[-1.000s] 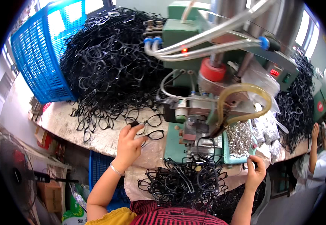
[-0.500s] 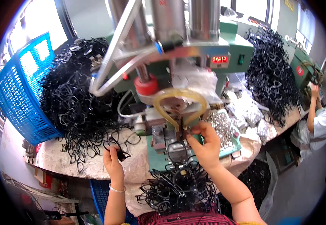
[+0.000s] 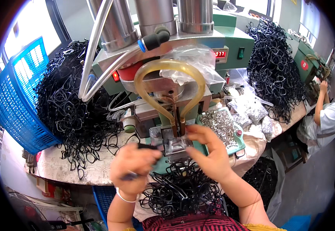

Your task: The person repeatedly picks up black eyeglass frames, places them into a press machine, and removes them after processing. They handle the frames one at a time and place finished units into a blue basket.

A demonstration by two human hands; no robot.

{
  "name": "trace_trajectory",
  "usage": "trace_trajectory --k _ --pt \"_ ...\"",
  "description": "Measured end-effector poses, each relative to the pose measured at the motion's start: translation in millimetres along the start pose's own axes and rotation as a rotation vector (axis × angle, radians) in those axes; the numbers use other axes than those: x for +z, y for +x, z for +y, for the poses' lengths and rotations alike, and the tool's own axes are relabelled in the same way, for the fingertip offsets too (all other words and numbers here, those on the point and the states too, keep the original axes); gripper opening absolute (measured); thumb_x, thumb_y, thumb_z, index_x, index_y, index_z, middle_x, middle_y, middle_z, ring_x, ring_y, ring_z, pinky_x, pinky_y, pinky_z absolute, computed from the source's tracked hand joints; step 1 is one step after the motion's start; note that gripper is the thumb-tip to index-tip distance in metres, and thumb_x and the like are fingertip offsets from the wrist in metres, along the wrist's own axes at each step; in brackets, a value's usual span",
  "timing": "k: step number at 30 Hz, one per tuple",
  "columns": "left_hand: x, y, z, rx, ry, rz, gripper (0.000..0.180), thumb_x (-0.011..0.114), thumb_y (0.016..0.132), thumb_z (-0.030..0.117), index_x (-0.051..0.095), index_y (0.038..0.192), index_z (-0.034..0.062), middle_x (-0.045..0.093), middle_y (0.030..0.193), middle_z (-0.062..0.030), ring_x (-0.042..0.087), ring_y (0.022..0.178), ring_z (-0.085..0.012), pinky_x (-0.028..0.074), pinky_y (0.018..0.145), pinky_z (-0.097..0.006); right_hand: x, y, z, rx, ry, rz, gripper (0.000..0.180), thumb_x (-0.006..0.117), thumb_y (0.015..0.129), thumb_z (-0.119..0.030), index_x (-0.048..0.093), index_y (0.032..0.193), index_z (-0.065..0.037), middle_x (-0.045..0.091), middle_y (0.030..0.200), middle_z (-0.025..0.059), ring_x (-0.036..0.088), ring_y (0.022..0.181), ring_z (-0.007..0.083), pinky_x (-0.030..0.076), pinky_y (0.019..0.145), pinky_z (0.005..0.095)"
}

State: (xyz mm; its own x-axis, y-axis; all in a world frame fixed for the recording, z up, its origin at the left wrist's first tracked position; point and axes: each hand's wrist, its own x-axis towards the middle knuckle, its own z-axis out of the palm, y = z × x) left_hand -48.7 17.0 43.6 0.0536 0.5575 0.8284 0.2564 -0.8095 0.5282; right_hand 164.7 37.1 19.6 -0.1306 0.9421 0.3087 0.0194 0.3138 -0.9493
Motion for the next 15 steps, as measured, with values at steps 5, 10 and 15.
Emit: trace_trajectory --k 5,10,15 --pt "20.3 -15.9 -15.1 0.273 0.145 -0.369 0.026 0.081 0.072 0.012 0.074 0.098 0.0116 0.074 0.100 -0.0037 0.054 0.071 -0.0214 0.053 0.081 -0.041 -72.8 2.7 88.2 -0.078 -1.069 0.245 0.025 0.075 0.075 -0.013 0.070 0.098 -0.006 0.060 0.124 0.0213 0.051 0.125 0.0391 0.040 0.105 0.0480" --pt "21.5 -17.6 -23.4 0.280 0.168 -0.419 0.023 0.082 0.072 0.012 0.074 0.094 0.0113 0.073 0.101 -0.0030 0.053 0.069 -0.0211 0.054 0.084 -0.043 -83.6 -0.8 111.1 -0.190 -0.969 0.323 0.016 0.077 0.071 -0.011 0.071 0.085 -0.009 0.062 0.121 0.0216 0.053 0.123 0.0396 0.043 0.102 0.0461" --pt "23.4 -32.4 -15.6 0.197 0.140 -0.336 0.028 0.081 0.075 0.012 0.072 0.102 0.0111 0.072 0.108 -0.0051 0.057 0.082 -0.0238 0.052 0.094 -0.045 -83.6 -0.2 118.0 -0.279 -0.954 0.380 0.013 0.075 0.071 -0.005 0.073 0.083 -0.008 0.067 0.114 0.0186 0.059 0.116 0.0368 0.046 0.099 0.0436"
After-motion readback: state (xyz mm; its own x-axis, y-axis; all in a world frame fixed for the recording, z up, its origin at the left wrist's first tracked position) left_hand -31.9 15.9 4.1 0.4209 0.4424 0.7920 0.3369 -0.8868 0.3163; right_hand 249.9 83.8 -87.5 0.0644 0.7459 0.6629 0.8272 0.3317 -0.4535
